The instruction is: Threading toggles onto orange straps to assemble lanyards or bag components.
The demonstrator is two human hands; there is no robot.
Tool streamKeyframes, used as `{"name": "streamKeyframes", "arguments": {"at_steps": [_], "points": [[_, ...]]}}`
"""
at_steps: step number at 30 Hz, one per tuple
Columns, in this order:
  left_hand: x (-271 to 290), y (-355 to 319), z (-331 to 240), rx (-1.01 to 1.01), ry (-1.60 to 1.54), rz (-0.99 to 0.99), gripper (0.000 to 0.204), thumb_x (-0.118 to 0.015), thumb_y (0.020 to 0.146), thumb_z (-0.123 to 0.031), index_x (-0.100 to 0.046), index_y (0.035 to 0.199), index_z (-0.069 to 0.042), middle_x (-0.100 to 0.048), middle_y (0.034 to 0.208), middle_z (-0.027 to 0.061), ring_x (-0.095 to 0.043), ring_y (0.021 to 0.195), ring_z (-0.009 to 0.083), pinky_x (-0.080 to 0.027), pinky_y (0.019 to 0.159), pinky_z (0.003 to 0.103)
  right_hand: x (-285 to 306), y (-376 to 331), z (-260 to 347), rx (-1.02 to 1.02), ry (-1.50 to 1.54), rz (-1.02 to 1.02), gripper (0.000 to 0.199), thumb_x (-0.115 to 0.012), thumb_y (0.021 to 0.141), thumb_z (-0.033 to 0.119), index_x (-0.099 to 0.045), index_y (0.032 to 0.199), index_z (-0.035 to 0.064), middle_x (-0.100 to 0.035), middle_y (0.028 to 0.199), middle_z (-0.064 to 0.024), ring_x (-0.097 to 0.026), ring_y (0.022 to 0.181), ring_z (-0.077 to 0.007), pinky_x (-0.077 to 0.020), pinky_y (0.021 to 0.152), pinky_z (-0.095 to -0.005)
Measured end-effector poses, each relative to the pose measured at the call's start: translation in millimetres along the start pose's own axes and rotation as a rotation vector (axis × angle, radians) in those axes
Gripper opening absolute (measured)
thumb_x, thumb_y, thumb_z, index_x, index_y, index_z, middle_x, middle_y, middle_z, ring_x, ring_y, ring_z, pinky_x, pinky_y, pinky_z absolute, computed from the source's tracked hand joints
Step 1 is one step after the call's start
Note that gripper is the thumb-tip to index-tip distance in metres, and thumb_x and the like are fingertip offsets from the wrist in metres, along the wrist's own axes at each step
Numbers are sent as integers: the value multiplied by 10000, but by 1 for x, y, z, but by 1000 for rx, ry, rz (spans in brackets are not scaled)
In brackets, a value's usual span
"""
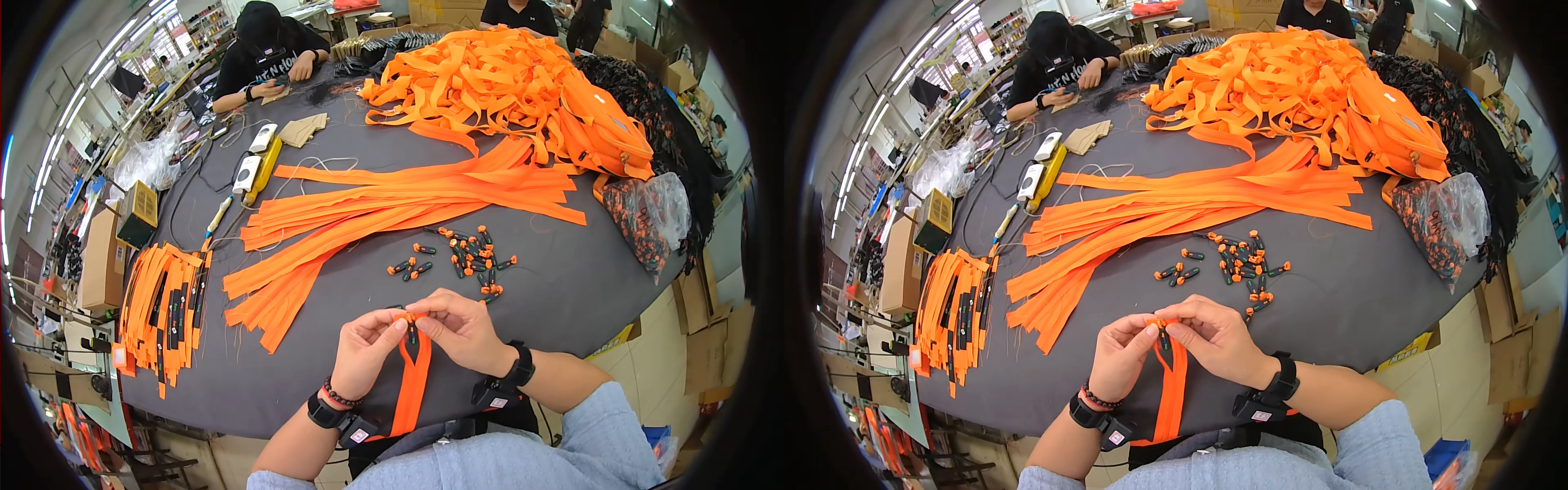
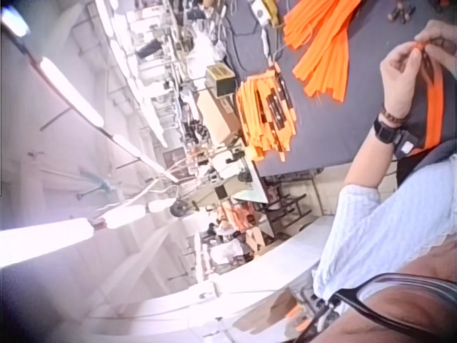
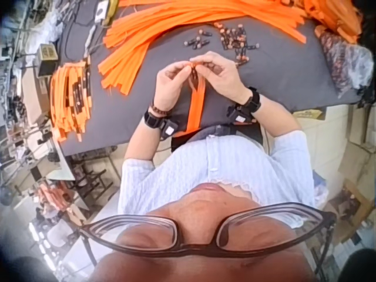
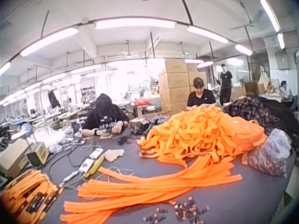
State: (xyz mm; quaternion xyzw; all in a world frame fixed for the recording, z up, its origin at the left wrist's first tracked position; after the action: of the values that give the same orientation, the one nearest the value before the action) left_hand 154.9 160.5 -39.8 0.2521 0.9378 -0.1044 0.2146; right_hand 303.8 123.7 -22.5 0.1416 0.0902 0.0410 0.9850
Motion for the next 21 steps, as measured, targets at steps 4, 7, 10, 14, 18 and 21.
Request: {"name": "streamKeyframes", "arguments": {"at_steps": [4,7,10,14,18,21], "points": [[0,0,3,22,-25,11,159,-611,905,-33,-655,1048,22,-667,982,49,-603,889,83,-478,819,224,-1,0,2,26,15,-25,208,-559,913,-39,-621,1111,-21,-562,970,-66,-580,855,-112,-488,776,-244],[-1,2,4,34,-74,40,156,-609,906,-27,-656,1047,19,-664,978,46,-601,892,83,-475,821,224,1,1,1,44,7,-38,196,-567,909,-40,-625,1096,-29,-566,958,-69,-589,858,-115,-494,774,-246],[-2,2,7,68,-133,47,165,-608,905,-24,-653,1057,23,-662,982,48,-601,896,86,-475,820,227,4,0,-2,26,-48,-37,187,-575,903,-43,-631,1080,-32,-568,942,-68,-596,872,-116,-499,772,-245],[0,0,6,54,-91,66,169,-556,928,-18,-636,1073,17,-653,1028,74,-611,936,129,-494,833,283,2,2,-2,46,-9,-56,175,-581,903,-26,-645,1066,-12,-553,922,-43,-570,807,-84,-478,714,-213],[1,0,8,59,-66,71,164,-561,930,-25,-644,1063,23,-655,1023,76,-609,950,129,-491,839,279,2,0,-2,23,-16,-50,174,-581,897,-44,-638,1061,-27,-564,928,-60,-590,835,-108,-494,743,-233],[1,0,8,66,-81,70,166,-569,929,-33,-647,1063,29,-660,1021,81,-610,947,127,-489,840,271,3,2,-4,27,0,-55,165,-589,890,-51,-640,1046,-30,-573,929,-70,-600,840,-119,-500,744,-238]]}}
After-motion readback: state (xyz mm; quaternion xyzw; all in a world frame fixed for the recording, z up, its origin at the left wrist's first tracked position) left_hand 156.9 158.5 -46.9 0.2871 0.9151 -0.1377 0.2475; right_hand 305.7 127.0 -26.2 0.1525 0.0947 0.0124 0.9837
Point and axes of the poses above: each hand's wrist, its own y-axis towards the middle knuckle, its own x-axis out of the back of the hand, z = x × y, the point moved 5 cm from there along y, towards the middle knuckle
